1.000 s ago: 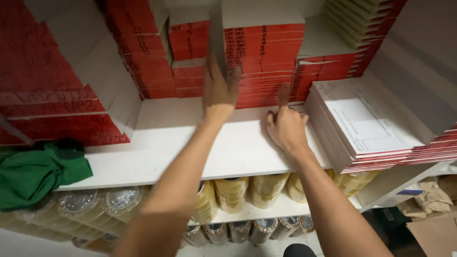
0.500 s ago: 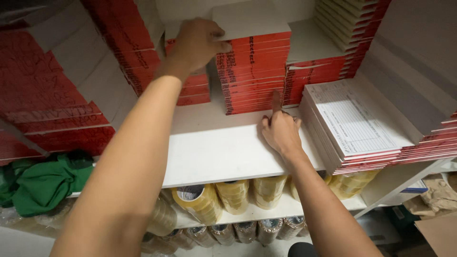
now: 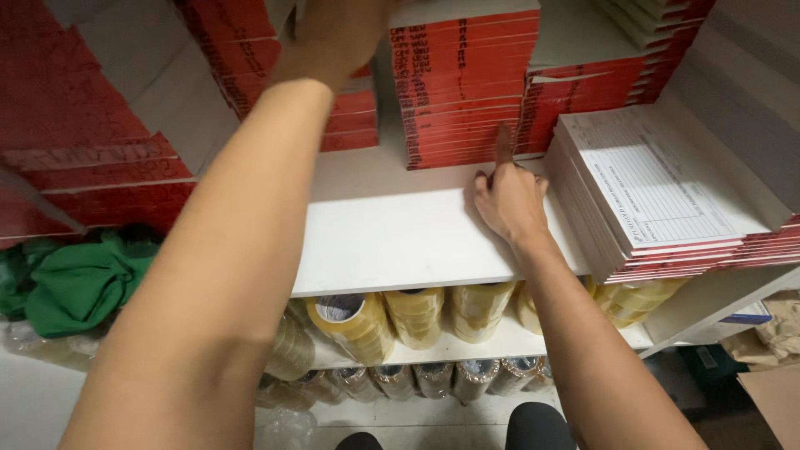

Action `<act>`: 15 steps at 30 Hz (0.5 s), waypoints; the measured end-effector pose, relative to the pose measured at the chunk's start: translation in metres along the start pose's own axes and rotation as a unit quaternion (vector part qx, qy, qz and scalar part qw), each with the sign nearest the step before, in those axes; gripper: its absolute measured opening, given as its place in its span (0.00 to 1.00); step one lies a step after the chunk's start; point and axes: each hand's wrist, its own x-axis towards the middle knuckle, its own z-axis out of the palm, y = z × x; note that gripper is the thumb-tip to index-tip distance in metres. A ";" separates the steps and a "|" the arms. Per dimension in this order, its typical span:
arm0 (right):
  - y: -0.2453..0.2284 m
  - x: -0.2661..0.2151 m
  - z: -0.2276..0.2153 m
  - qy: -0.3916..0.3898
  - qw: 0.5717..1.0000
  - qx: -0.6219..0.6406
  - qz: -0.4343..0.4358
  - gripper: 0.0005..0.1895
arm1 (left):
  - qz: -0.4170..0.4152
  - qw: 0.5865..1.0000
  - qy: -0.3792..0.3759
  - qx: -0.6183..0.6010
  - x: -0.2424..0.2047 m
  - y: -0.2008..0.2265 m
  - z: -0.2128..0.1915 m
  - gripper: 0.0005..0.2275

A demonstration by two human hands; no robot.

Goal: The person sorts through stacks of red and white paper documents on a white shelf. They pick up individual sheets, flip through them, and place them into a new pile on the shelf, organizing the paperwork by hand.

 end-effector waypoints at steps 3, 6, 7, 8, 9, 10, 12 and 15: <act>0.002 0.002 -0.003 0.004 1.000 0.010 0.005 0.46 | 0.048 0.998 0.007 0.040 -0.014 0.014 -0.005 0.06; -0.008 -0.014 -0.023 0.022 0.994 0.104 0.032 0.42 | 0.093 0.995 -0.044 -0.003 -0.038 0.028 -0.009 0.10; -0.015 -0.023 -0.034 0.034 0.982 0.181 0.045 0.38 | 0.032 0.997 -0.062 -0.043 -0.047 0.034 -0.012 0.14; -0.006 -0.018 -0.026 0.039 0.982 0.181 0.045 0.38 | 0.036 0.997 -0.061 -0.044 -0.060 0.029 -0.009 0.14; 0.003 -0.014 -0.017 0.068 0.954 0.288 0.041 0.21 | 0.133 0.989 0.019 -0.061 -0.073 0.022 -0.007 0.06; 0.013 -0.011 -0.009 0.093 0.916 0.389 0.037 0.13 | 0.226 0.966 0.098 -0.079 -0.089 0.016 -0.003 0.10; 0.001 -0.020 -0.020 0.015 0.806 0.590 0.047 0.30 | 0.200 0.973 0.101 -0.057 -0.117 0.002 0.004 0.08; -0.021 -0.028 -0.036 -0.076 0.601 0.794 0.048 0.41 | 0.180 0.974 0.121 -0.064 -0.154 0.007 -0.014 0.08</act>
